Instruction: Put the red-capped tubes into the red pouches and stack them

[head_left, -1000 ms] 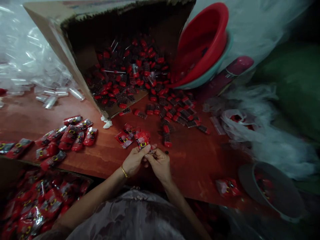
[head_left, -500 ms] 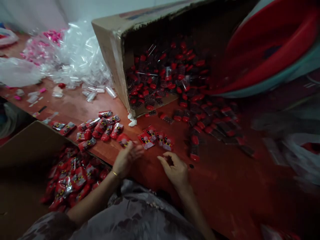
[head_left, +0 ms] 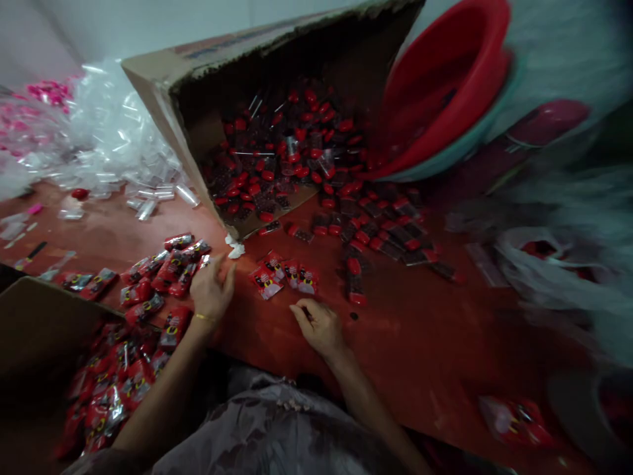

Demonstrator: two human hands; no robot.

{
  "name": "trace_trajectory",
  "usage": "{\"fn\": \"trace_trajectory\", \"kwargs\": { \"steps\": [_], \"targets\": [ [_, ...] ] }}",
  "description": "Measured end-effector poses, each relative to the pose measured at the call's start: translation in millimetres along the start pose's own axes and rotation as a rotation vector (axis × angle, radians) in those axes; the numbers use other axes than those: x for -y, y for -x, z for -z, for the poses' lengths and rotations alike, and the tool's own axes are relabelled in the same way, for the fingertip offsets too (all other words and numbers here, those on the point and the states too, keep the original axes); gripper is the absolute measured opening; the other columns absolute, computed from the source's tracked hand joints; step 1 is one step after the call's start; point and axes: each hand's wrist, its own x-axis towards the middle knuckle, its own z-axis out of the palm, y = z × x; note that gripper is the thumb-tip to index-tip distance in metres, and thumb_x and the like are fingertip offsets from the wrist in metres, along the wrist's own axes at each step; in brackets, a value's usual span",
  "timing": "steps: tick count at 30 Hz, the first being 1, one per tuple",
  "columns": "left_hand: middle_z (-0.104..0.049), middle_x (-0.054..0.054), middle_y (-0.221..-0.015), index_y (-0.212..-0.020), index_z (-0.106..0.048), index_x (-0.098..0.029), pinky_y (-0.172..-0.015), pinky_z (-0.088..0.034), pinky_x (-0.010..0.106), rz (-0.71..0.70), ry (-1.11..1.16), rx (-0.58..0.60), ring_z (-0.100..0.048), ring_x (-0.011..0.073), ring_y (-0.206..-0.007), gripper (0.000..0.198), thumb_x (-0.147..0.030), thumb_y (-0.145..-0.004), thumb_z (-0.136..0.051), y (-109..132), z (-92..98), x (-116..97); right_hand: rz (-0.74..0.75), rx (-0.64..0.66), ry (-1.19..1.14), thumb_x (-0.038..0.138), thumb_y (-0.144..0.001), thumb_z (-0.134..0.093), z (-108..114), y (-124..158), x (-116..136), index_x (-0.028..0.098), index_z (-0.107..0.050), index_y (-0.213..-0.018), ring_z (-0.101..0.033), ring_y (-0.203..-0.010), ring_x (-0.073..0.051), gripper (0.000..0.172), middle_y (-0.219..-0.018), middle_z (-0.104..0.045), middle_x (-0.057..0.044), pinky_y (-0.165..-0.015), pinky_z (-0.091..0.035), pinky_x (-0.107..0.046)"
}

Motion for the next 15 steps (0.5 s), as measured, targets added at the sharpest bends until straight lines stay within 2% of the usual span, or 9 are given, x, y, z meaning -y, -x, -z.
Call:
{"fn": "trace_trajectory", "kwargs": {
  "steps": [1, 3, 5, 7, 9, 13, 14, 15],
  "targets": [
    [-0.061, 0.016, -0.117, -0.105, -0.063, -0.017, -0.101, -0.025, 0.049, -0.053, -0.098, 0.0, -0.045, 0.0346, -0.118, 0.042, -0.043, -0.071, -0.061, -13, -5.6, 0, -0.006, 0.004, -0.007, 0.033, -0.089, -0.045, 0, 0, 0, 0.02, -0.061, -0.074, -0.058, -0.057, -0.013, 0.025, -0.063, -0.066, -0.002, -0.058, -0.039, -0.024],
    [-0.061, 0.016, -0.116, -0.096, -0.066, -0.016, -0.103, -0.018, 0.053, -0.188, -0.382, 0.033, -0.042, 0.037, -0.12, 0.033, -0.039, -0.075, -0.056, -38, -16.1, 2, -0.018, 0.016, -0.016, 0.034, -0.089, -0.045, 0, 0, 0, 0.02, -0.061, -0.075, -0.058, -0.059, -0.014, 0.025, -0.065, -0.066, -0.002, -0.06, -0.039, -0.024],
    [-0.066, 0.015, -0.105, -0.086, -0.067, -0.016, -0.102, -0.018, 0.053, -0.271, -0.572, 0.078, -0.045, 0.0359, -0.117, 0.027, -0.035, -0.079, -0.05, -55, -24.1, 4, -0.033, 0.027, -0.023, 0.035, -0.089, -0.045, 0, -1, -1, 0.02, -0.061, -0.075, -0.058, -0.06, -0.013, 0.026, -0.065, -0.066, -0.002, -0.06, -0.039, -0.024],
    [-0.069, 0.014, -0.098, -0.081, -0.067, -0.016, -0.1, -0.022, 0.052, -0.301, -0.634, 0.123, -0.049, 0.0339, -0.113, 0.029, -0.031, -0.083, -0.043, -60, -27.4, 4, -0.047, 0.029, -0.034, 0.035, -0.088, -0.045, 0, 0, -2, 0.021, -0.061, -0.074, -0.058, -0.06, -0.013, 0.026, -0.065, -0.065, -0.002, -0.061, -0.039, -0.024],
    [-0.068, 0.016, -0.1, -0.088, -0.067, -0.014, -0.098, -0.025, 0.051, -0.31, -0.643, 0.112, -0.051, 0.0329, -0.11, 0.035, -0.029, -0.086, -0.035, -54, -26.6, 3, -0.053, 0.03, -0.04, 0.035, -0.088, -0.045, 0, 0, -3, 0.021, -0.061, -0.072, -0.057, -0.061, -0.013, 0.026, -0.065, -0.065, -0.002, -0.061, -0.039, -0.024],
    [-0.056, 0.022, -0.122, -0.123, -0.049, -0.007, -0.099, -0.024, 0.052, -0.333, -0.578, -0.063, -0.045, 0.0341, -0.119, 0.048, -0.035, -0.088, -0.032, -18, -26.6, -12, -0.046, 0.054, -0.026, 0.036, -0.089, -0.045, -1, 0, -3, 0.02, -0.06, -0.072, -0.057, -0.061, -0.013, 0.027, -0.065, -0.065, -0.002, -0.062, -0.039, -0.024],
    [-0.054, 0.021, -0.125, -0.125, -0.048, -0.009, -0.101, -0.024, 0.051, -0.377, -0.547, -0.037, -0.043, 0.0337, -0.121, 0.05, -0.038, -0.087, -0.035, -8, -30.4, -18, -0.039, 0.057, -0.02, 0.036, -0.089, -0.045, -1, -1, -3, 0.02, -0.06, -0.072, -0.058, -0.061, -0.013, 0.028, -0.065, -0.065, -0.002, -0.062, -0.039, -0.024],
    [-0.054, 0.019, -0.126, -0.124, -0.051, -0.012, -0.102, -0.024, 0.049, -0.446, -0.517, 0.045, -0.042, 0.0329, -0.122, 0.049, -0.04, -0.086, -0.039, 1, -36.2, -24, -0.033, 0.058, -0.013, 0.036, -0.089, -0.044, -1, -1, -3, 0.02, -0.06, -0.072, -0.058, -0.061, -0.013, 0.028, -0.065, -0.065, -0.002, -0.062, -0.039, -0.024]
  ]
}}
